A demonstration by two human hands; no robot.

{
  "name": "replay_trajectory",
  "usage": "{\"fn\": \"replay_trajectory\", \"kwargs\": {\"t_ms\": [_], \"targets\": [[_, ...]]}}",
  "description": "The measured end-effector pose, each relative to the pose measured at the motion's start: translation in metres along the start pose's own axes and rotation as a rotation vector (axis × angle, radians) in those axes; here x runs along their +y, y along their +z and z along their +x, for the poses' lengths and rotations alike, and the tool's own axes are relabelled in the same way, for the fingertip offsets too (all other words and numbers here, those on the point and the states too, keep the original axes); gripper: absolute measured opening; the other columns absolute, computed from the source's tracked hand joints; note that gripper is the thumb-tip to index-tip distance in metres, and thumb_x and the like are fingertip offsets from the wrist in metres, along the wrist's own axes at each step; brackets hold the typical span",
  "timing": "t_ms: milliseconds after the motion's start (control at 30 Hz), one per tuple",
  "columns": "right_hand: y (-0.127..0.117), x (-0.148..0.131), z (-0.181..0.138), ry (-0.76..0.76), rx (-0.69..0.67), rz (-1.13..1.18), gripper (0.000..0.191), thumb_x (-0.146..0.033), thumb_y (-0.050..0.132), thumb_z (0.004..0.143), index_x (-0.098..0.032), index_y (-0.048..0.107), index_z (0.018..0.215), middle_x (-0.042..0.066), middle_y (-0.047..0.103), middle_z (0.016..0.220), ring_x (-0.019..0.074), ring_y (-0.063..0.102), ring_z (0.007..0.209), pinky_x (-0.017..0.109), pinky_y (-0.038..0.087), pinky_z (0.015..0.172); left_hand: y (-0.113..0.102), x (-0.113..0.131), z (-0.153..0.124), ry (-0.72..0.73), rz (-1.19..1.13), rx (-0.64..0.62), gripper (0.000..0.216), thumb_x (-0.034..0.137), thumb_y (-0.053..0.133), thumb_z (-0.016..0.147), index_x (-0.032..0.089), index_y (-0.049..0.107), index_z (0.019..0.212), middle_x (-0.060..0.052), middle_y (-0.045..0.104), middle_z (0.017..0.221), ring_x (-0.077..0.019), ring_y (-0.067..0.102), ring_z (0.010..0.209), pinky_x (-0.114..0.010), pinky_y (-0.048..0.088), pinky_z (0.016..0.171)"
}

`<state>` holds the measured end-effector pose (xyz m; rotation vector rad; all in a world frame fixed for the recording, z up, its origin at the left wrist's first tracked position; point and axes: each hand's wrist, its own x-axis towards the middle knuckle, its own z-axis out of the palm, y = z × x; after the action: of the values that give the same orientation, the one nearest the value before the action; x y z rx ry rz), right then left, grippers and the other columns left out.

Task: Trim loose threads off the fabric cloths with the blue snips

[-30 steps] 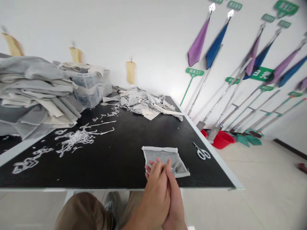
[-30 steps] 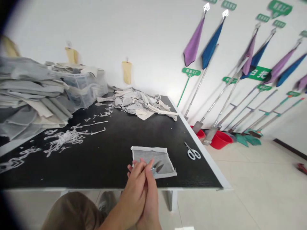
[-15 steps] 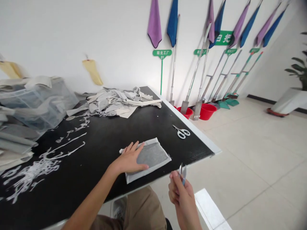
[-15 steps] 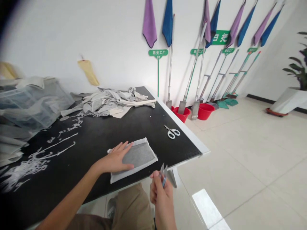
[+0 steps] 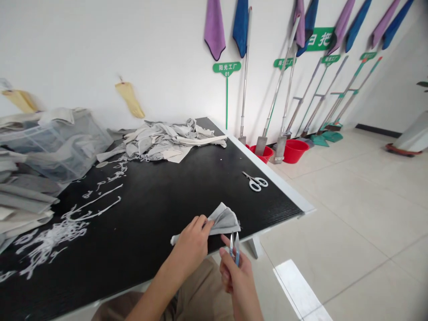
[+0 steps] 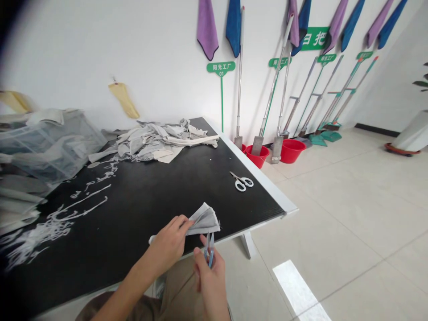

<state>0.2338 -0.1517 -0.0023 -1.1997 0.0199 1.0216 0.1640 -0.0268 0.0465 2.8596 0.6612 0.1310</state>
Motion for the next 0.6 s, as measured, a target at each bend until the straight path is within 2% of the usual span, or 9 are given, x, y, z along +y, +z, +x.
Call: {"fn": "replay_trajectory", "kwargs": {"t_ms": [67, 200, 300, 400, 500, 600], "targets": [[0.008, 0.0, -0.002, 0.054, -0.046, 0.04, 0.087, -0.06, 0.081, 0.06, -0.014, 0.054, 0.129, -0.012, 0.037, 0.046, 0.003, 0.018, 0.038, 0.019, 0.009, 0.039, -0.004, 0.004, -0.007, 0.015, -0.002, -0.006, 0.041, 0.005, 0.035, 0.09, 0.015, 0.057, 0.124, -0.01, 0.056, 0.112, -0.0232, 0.051, 0.104, -0.039, 0.047, 0.094], [0.02, -0.004, -0.004, 0.028, -0.099, 0.15, 0.076, -0.053, 0.079, 0.067, -0.015, 0.055, 0.128, -0.013, 0.032, 0.049, 0.0026, 0.016, 0.042, 0.018, 0.009, 0.043, -0.007, 0.008, -0.023, 0.02, 0.078, 0.028, 0.042, 0.025, 0.043, 0.095, 0.02, 0.049, 0.136, -0.011, 0.053, 0.122, -0.0285, 0.05, 0.106, -0.047, 0.047, 0.09], [0.024, -0.004, -0.002, 0.034, -0.147, 0.14, 0.074, -0.052, 0.079, 0.069, -0.015, 0.057, 0.128, -0.012, 0.031, 0.05, 0.0027, 0.015, 0.043, 0.019, 0.007, 0.043, -0.006, 0.003, -0.031, -0.058, 0.147, -0.005, 0.047, 0.011, 0.042, 0.088, 0.019, 0.05, 0.134, -0.012, 0.055, 0.118, -0.0286, 0.054, 0.103, -0.043, 0.05, 0.085], [0.026, 0.0, 0.001, 0.078, -0.203, 0.117, 0.076, -0.052, 0.081, 0.066, -0.013, 0.059, 0.128, -0.013, 0.03, 0.049, 0.0028, 0.014, 0.043, 0.019, 0.007, 0.043, -0.016, -0.013, -0.035, -0.103, 0.102, -0.011, 0.05, -0.001, 0.037, 0.084, 0.018, 0.057, 0.125, -0.01, 0.057, 0.11, -0.0233, 0.058, 0.098, -0.035, 0.051, 0.084], [0.029, 0.002, 0.0, 0.094, -0.217, 0.104, 0.072, -0.053, 0.081, 0.064, -0.012, 0.064, 0.122, -0.012, 0.028, 0.049, 0.003, 0.013, 0.044, 0.019, 0.008, 0.042, -0.044, -0.043, -0.033, -0.13, -0.005, 0.17, 0.043, 0.005, 0.036, 0.092, 0.022, 0.058, 0.124, -0.007, 0.059, 0.104, -0.0185, 0.06, 0.092, -0.03, 0.05, 0.086], [0.034, 0.005, -0.004, 0.086, -0.23, 0.09, 0.066, -0.053, 0.082, 0.064, -0.013, 0.069, 0.114, -0.011, 0.027, 0.05, 0.0032, 0.014, 0.045, 0.019, 0.009, 0.042, -0.081, -0.094, -0.021, -0.223, -0.045, 0.568, 0.034, 0.013, 0.042, 0.094, 0.021, 0.063, 0.12, -0.004, 0.062, 0.104, -0.0173, 0.061, 0.097, -0.028, 0.047, 0.091]]}}
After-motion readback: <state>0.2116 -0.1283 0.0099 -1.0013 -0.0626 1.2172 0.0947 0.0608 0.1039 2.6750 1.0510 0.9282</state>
